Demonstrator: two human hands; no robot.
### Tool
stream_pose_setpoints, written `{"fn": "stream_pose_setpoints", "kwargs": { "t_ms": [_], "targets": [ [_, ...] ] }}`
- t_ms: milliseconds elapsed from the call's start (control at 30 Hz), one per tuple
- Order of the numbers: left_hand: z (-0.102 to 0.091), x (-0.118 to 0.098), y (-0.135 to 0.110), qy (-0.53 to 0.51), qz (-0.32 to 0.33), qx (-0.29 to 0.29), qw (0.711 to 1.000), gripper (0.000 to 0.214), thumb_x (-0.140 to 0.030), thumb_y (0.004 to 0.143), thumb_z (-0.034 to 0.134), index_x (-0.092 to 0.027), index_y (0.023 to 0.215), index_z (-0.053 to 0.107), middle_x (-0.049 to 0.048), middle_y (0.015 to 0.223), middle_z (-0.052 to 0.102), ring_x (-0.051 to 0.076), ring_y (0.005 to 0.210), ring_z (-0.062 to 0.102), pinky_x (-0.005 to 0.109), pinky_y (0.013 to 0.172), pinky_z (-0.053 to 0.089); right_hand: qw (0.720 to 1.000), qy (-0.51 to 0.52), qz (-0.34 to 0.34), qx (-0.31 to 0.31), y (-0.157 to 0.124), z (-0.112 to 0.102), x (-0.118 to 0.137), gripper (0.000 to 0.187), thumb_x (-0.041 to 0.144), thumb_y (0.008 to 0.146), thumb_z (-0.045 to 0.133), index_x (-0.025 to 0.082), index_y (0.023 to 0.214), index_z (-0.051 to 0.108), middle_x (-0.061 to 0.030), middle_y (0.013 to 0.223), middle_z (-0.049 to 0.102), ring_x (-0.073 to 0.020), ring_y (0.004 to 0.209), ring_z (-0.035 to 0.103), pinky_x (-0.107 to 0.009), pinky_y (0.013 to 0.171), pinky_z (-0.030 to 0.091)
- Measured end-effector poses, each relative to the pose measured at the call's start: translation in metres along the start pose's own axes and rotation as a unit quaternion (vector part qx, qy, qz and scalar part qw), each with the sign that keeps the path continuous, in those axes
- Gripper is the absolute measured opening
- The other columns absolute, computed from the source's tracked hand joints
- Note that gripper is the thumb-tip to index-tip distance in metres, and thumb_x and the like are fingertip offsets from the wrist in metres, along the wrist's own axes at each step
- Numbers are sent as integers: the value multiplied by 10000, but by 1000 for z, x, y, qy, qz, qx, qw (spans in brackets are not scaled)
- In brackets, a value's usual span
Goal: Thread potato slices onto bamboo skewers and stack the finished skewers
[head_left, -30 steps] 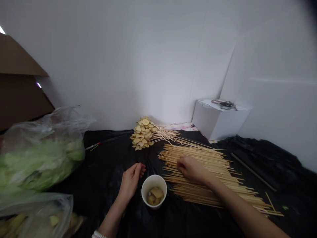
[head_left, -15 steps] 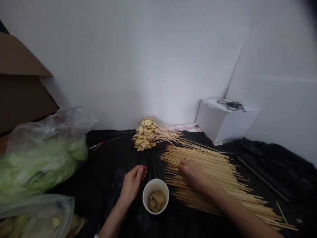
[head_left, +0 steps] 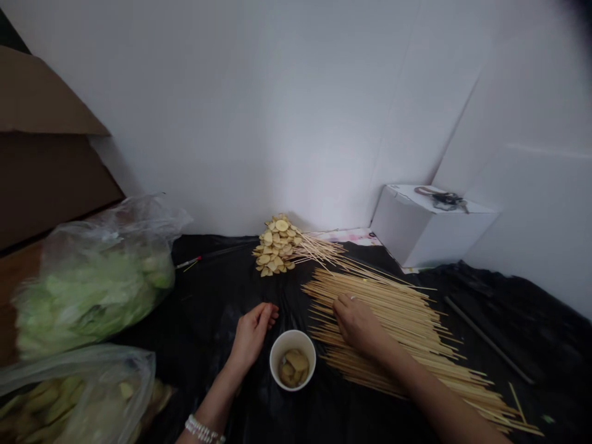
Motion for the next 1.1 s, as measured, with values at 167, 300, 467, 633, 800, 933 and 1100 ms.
{"fn": "stream_pose_setpoints", "kwargs": {
  "t_ms": [167, 300, 467, 633, 800, 933, 1100],
  "targets": [
    [0, 0, -2, 1, -1, 2, 1000, 434, -500, 873, 437, -144, 858, 686, 79, 759, 698, 193, 677, 626, 296, 612, 494, 1000, 7, 24, -12, -1, -6, -1, 178, 66, 863, 436, 163, 905, 579, -77, 899, 607, -209, 819, 518, -309, 727, 328],
    [0, 0, -2, 7, -4, 1, 1000, 432, -501, 872, 441, -146, 855, 686, 77, 760, 698, 190, 672, 624, 291, 606, 490, 999, 29, 46, 3, -1, -5, -5, 267, 9, 831, 416, 173, 951, 589, -58, 920, 612, -179, 782, 525, -291, 683, 311],
    [0, 0, -1, 7, -6, 4, 1000, 435, -499, 873, 439, -139, 864, 683, 81, 767, 696, 191, 678, 623, 294, 616, 492, 998, 36, 56, 21, 0, 1, -14, 263, 0, 809, 429, 186, 835, 614, -48, 948, 585, -143, 767, 517, -270, 643, 288],
    [1, -1, -2, 5, -4, 6, 1000, 421, -491, 873, 449, -141, 871, 682, 79, 784, 696, 190, 691, 627, 293, 626, 496, 998, 54, 31, 17, 0, 0, -13, 213, 89, 870, 437, 177, 813, 622, -56, 942, 579, -149, 811, 515, -259, 689, 317],
    [1, -2, -1, 8, -5, 3, 1000, 403, -480, 866, 462, -143, 874, 683, 76, 783, 698, 189, 689, 631, 289, 625, 497, 998, 68, -3, -2, -1, -9, -7, 196, 150, 889, 462, 183, 788, 625, -57, 929, 574, -173, 893, 501, -269, 760, 337],
    [1, 0, 0, 10, -7, 1, 1000, 398, -472, 862, 464, -138, 874, 681, 78, 774, 696, 189, 683, 631, 292, 623, 501, 997, 75, -17, -7, 0, -13, -6, 217, 177, 908, 466, 181, 763, 627, -59, 909, 573, -180, 912, 485, -282, 791, 344],
    [0, 1, -1, 9, 3, -2, 1000, 394, -473, 863, 464, -144, 871, 680, 74, 771, 696, 185, 675, 630, 289, 621, 502, 995, 92, -26, -10, 0, -18, -9, 218, 177, 912, 475, 176, 763, 634, -54, 889, 577, -172, 894, 488, -279, 788, 345]
  ]
}}
Point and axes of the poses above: each hand's wrist, its own y-axis towards the middle knuckle, its own z-axis out of the palm, x = y × z, the point moved 9 cm from there along y, towards the middle knuckle
